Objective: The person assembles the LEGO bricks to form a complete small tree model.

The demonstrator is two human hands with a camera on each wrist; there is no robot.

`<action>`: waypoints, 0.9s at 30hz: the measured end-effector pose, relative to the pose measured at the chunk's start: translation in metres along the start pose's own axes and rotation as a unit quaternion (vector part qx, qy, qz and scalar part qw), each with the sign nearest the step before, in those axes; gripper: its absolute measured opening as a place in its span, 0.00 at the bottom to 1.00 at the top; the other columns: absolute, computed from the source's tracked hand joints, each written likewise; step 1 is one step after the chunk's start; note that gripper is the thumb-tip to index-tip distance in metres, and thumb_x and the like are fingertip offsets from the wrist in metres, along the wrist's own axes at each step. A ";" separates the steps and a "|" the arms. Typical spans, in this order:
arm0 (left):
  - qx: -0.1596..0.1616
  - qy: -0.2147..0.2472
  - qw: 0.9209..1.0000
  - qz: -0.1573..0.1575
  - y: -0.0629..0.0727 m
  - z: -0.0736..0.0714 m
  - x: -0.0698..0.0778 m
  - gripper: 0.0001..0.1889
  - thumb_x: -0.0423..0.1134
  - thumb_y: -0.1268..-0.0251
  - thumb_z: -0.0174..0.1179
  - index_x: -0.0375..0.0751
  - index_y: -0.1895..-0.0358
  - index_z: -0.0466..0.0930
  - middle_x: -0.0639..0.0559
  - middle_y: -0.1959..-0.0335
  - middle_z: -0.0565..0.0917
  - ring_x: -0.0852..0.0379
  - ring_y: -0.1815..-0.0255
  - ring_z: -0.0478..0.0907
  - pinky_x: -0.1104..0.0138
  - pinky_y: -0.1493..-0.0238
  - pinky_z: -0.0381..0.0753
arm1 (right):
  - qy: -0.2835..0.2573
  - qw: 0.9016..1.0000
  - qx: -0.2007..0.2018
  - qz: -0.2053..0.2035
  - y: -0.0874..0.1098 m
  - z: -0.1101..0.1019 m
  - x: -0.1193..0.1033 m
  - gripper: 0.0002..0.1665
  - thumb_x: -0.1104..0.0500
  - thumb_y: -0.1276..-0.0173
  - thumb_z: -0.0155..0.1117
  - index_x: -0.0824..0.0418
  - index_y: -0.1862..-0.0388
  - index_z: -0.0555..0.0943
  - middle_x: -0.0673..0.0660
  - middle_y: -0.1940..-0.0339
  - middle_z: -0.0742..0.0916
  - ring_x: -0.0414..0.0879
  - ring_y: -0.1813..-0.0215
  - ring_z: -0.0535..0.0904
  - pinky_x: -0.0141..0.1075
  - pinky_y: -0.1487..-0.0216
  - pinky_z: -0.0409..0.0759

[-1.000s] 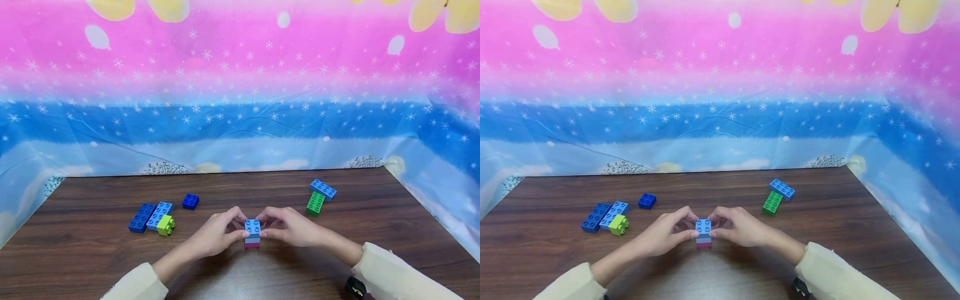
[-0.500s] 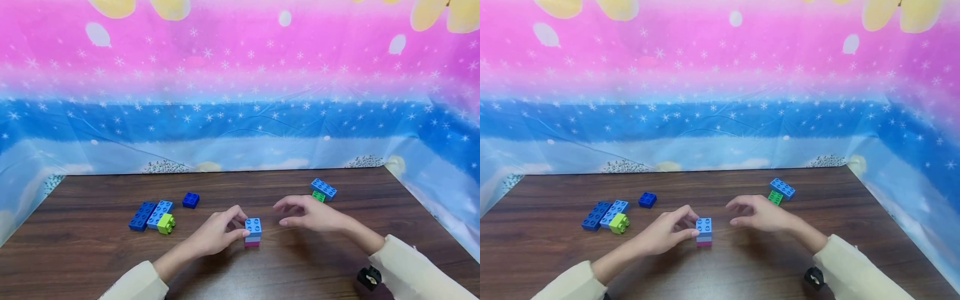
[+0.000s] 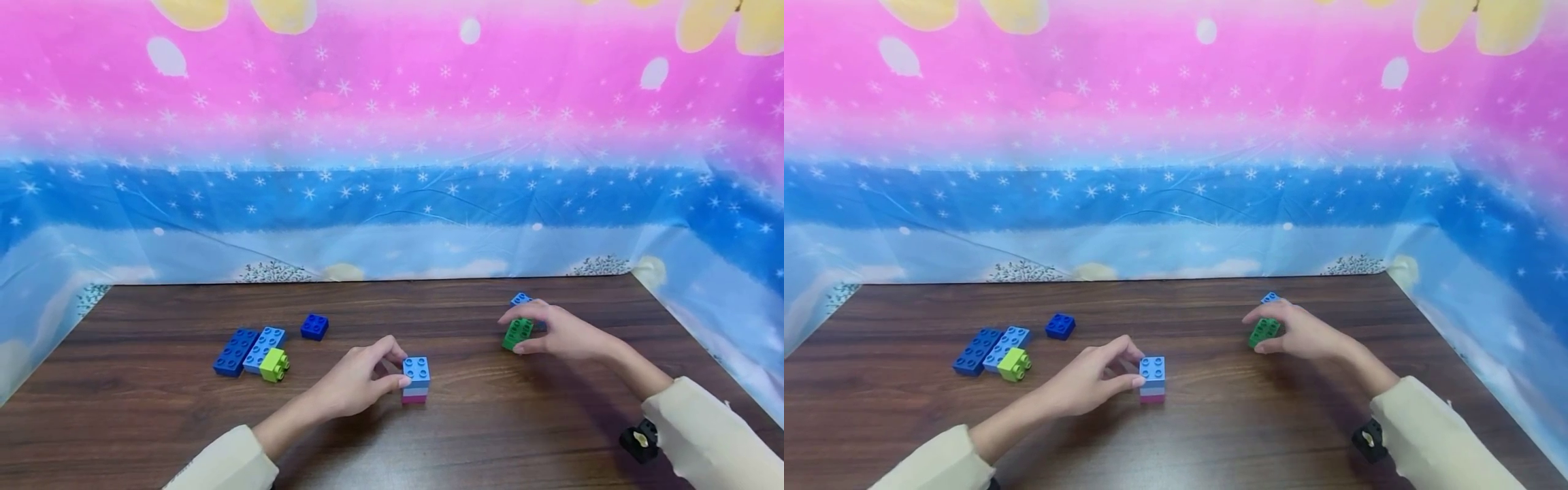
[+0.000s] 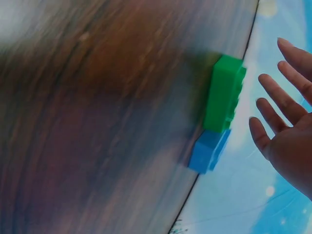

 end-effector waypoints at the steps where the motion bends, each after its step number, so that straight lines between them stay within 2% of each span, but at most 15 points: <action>1: 0.000 0.000 1.000 0.000 0.000 0.000 0.000 0.09 0.40 0.36 0.57 0.42 0.57 0.71 0.50 0.58 0.81 0.58 0.62 0.78 0.68 0.63 0.76 | 0.002 1.000 0.001 -0.004 0.000 0.000 0.003 0.26 0.55 0.42 0.67 0.57 0.44 0.75 0.57 0.44 0.76 0.59 0.40 0.63 0.54 0.50 0.69; 4: 0.000 0.002 1.000 -0.001 0.000 0.000 0.000 0.09 0.40 0.36 0.57 0.42 0.57 0.71 0.50 0.59 0.81 0.58 0.62 0.78 0.68 0.63 0.76 | 0.009 1.000 0.006 -0.017 0.000 0.000 0.009 0.26 0.59 0.43 0.68 0.58 0.45 0.75 0.56 0.46 0.76 0.56 0.43 0.65 0.51 0.53 0.70; 9: 0.000 0.003 1.000 -0.002 0.000 0.000 0.000 0.09 0.39 0.36 0.57 0.42 0.57 0.71 0.51 0.60 0.81 0.57 0.62 0.78 0.68 0.63 0.76 | 0.006 1.000 0.007 -0.026 0.000 0.000 0.014 0.26 0.68 0.44 0.66 0.59 0.45 0.74 0.59 0.44 0.75 0.59 0.41 0.63 0.52 0.52 0.70; 13: -0.002 0.007 1.000 -0.002 0.000 0.000 0.000 0.09 0.39 0.36 0.57 0.42 0.57 0.71 0.50 0.60 0.81 0.57 0.62 0.78 0.68 0.62 0.76 | 0.000 0.999 0.011 -0.030 0.000 0.002 0.019 0.28 0.72 0.46 0.65 0.59 0.45 0.74 0.60 0.43 0.75 0.61 0.39 0.61 0.55 0.50 0.69; 19: -0.003 0.009 1.000 -0.003 0.001 0.000 -0.001 0.09 0.39 0.36 0.57 0.43 0.57 0.71 0.51 0.59 0.80 0.57 0.61 0.78 0.68 0.62 0.76 | 0.011 0.999 0.017 -0.039 0.001 0.005 0.025 0.28 0.71 0.46 0.66 0.61 0.45 0.74 0.60 0.44 0.75 0.62 0.40 0.62 0.55 0.50 0.68; 27: -0.003 0.010 1.000 -0.002 0.001 -0.001 0.000 0.08 0.39 0.36 0.57 0.43 0.57 0.71 0.51 0.59 0.80 0.57 0.62 0.78 0.68 0.62 0.76 | 0.022 0.999 0.041 -0.023 0.001 0.009 0.028 0.25 0.62 0.45 0.69 0.60 0.47 0.76 0.59 0.48 0.77 0.56 0.47 0.70 0.46 0.56 0.73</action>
Point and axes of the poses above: each hand's wrist, its own y-axis away from the middle knuckle, its own z-axis out of the palm, x = y × z, the point moved 3 cm from there along -y, towards the middle knuckle
